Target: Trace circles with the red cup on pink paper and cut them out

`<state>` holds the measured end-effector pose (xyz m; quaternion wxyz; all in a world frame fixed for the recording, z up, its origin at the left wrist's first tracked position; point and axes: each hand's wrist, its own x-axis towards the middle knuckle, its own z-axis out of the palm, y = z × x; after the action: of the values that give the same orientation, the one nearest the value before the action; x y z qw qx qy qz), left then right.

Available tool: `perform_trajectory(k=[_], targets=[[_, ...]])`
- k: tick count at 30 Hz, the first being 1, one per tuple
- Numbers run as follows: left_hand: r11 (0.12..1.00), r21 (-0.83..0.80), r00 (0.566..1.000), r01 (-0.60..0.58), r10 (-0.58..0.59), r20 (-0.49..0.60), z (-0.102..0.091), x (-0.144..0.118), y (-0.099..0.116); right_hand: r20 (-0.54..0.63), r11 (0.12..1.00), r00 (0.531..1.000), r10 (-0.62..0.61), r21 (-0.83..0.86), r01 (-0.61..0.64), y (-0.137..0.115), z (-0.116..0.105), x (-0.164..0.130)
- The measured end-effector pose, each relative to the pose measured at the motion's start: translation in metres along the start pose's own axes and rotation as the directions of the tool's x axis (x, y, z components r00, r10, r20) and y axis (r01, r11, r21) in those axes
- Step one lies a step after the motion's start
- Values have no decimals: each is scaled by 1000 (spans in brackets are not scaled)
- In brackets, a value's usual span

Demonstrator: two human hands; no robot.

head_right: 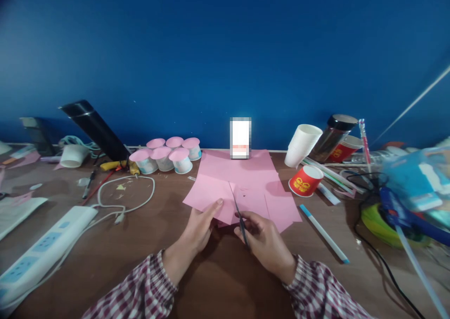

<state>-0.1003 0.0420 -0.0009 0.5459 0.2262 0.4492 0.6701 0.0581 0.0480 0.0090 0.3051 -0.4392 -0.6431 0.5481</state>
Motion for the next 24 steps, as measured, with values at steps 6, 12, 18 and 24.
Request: perform_trajectory(k=[6, 12, 18, 24], targets=[[1000, 17, 1000, 7, -7, 1, -1, 1, -1, 12, 1000, 1000, -14, -4, 14, -1, 0, 1], [1000, 16, 1000, -3, 3, -2, -1, -1, 0, 21, 999, 999, -34, 35, 33, 3, -1, 0], [1000, 30, 1000, -6, 5, 23, -1, -2, -1, 17, 998, 999, -49, 41, 48, 2, -1, 1], [999, 39, 1000, -6, 5, 26, 0, -1, -1, 14, 998, 998, -53, 35, 53, 3, -1, 1]])
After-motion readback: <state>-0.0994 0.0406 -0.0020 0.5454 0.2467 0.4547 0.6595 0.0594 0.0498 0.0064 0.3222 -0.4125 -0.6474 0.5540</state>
